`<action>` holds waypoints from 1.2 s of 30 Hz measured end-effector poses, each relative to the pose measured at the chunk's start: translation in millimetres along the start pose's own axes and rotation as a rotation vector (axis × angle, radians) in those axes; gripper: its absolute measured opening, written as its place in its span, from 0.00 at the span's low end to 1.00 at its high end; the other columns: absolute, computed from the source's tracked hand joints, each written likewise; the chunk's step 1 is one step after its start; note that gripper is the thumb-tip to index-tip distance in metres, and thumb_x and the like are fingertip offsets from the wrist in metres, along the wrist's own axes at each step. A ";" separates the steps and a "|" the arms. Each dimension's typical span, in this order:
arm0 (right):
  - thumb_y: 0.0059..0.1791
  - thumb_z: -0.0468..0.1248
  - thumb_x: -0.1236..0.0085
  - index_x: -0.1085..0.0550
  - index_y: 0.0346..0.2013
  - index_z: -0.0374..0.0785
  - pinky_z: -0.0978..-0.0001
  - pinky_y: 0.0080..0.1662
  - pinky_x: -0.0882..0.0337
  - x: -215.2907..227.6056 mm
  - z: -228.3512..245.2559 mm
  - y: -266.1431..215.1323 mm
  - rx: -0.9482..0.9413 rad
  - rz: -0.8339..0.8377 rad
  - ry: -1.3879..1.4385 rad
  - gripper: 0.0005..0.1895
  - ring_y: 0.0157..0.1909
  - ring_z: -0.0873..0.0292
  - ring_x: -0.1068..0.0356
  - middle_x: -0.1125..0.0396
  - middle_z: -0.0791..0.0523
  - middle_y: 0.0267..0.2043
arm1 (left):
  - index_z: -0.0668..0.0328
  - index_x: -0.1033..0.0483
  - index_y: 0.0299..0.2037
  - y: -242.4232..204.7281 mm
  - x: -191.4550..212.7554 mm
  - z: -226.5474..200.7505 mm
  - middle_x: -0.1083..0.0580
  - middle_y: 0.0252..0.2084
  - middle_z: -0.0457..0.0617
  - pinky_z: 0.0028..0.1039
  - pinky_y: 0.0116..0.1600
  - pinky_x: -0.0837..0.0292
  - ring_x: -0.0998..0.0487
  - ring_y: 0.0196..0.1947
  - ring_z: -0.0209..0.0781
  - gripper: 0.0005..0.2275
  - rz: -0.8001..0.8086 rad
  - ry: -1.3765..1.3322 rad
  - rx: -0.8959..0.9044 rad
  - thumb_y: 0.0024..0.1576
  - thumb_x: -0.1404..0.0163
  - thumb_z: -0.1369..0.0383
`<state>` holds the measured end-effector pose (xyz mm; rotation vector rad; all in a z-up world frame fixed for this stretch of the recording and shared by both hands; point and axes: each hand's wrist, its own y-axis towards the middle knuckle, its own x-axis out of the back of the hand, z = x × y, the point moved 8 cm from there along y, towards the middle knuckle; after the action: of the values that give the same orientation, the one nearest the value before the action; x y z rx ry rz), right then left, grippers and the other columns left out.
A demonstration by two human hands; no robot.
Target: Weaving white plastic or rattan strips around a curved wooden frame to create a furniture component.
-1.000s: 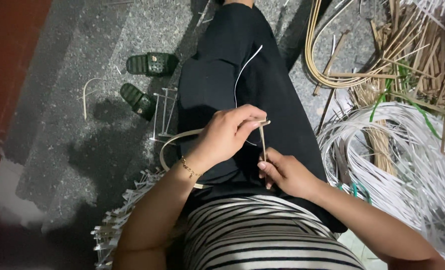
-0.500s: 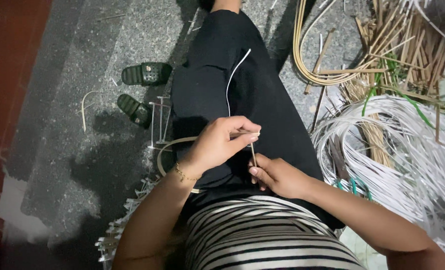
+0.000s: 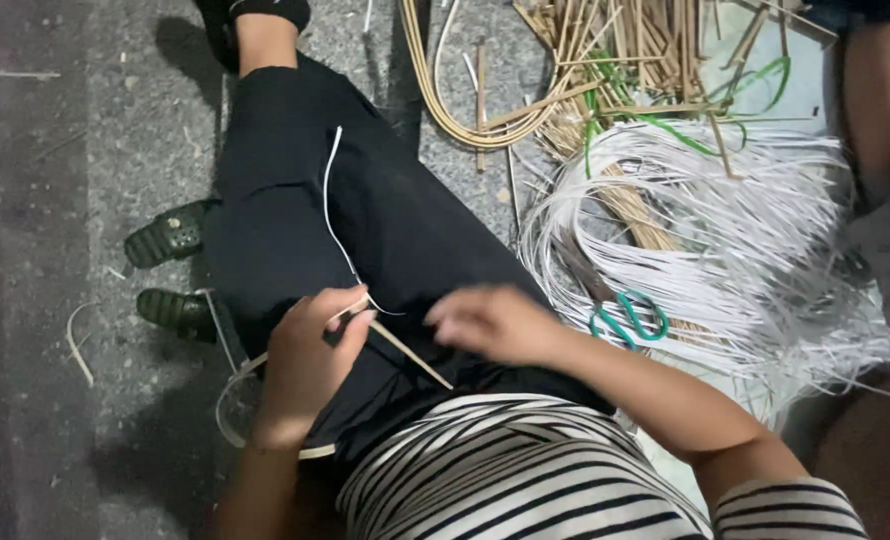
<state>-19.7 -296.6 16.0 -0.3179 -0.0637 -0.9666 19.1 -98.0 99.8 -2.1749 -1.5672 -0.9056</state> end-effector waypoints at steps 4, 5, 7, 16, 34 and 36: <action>0.54 0.44 0.47 0.22 0.45 0.38 0.65 0.43 0.24 103.0 -91.1 -29.2 -0.128 -0.444 -0.195 0.14 0.39 0.53 0.22 0.23 0.52 0.39 | 0.60 0.22 0.45 -10.1 -2.6 26.6 0.23 0.29 0.48 0.25 0.32 0.30 0.24 0.26 0.36 0.07 -0.002 -0.011 0.168 0.58 0.42 0.72; 0.53 0.47 0.43 0.23 0.41 0.35 0.62 0.41 0.25 114.4 -110.7 -35.9 -0.346 -0.451 -0.365 0.16 0.36 0.51 0.23 0.24 0.50 0.36 | 0.60 0.22 0.45 -11.1 -1.6 28.9 0.23 0.29 0.46 0.24 0.31 0.30 0.24 0.25 0.33 0.07 -0.014 -0.040 0.203 0.59 0.43 0.73; 0.53 0.49 0.40 0.23 0.37 0.32 0.59 0.40 0.26 127.9 -141.7 -46.7 -0.560 -0.457 -0.536 0.19 0.34 0.49 0.23 0.25 0.47 0.33 | 0.60 0.22 0.45 -9.7 0.1 31.8 0.23 0.29 0.45 0.22 0.30 0.30 0.25 0.24 0.30 0.06 -0.029 -0.067 0.235 0.60 0.44 0.73; 0.54 0.48 0.43 0.21 0.37 0.32 0.58 0.39 0.29 145.9 -213.1 -56.7 -0.596 -0.755 -0.370 0.19 0.33 0.51 0.25 0.26 0.46 0.31 | 0.61 0.21 0.45 -7.5 1.4 33.5 0.22 0.30 0.46 0.21 0.31 0.30 0.24 0.26 0.29 0.06 -0.063 -0.118 0.230 0.59 0.44 0.74; 0.58 0.39 0.52 0.23 0.39 0.45 0.67 0.45 0.27 201.2 139.9 73.8 0.051 -0.132 -1.309 0.09 0.44 0.60 0.26 0.28 0.58 0.42 | 0.62 0.20 0.41 -2.9 17.3 8.6 0.20 0.40 0.52 0.33 0.46 0.24 0.19 0.40 0.47 0.06 -0.224 -0.002 0.063 0.55 0.42 0.74; 0.53 0.38 0.47 0.22 0.39 0.42 0.62 0.44 0.26 159.2 209.8 116.3 0.062 -0.026 -1.273 0.07 0.42 0.54 0.26 0.27 0.54 0.40 | 0.63 0.21 0.40 -7.3 24.5 -2.2 0.24 0.51 0.59 0.34 0.48 0.23 0.20 0.43 0.48 0.06 -0.275 -0.003 0.031 0.53 0.43 0.75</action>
<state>184.4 -300.9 219.0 -0.8336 -1.2530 -0.6530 16.5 -78.8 116.6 -1.9714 -1.9004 -0.9492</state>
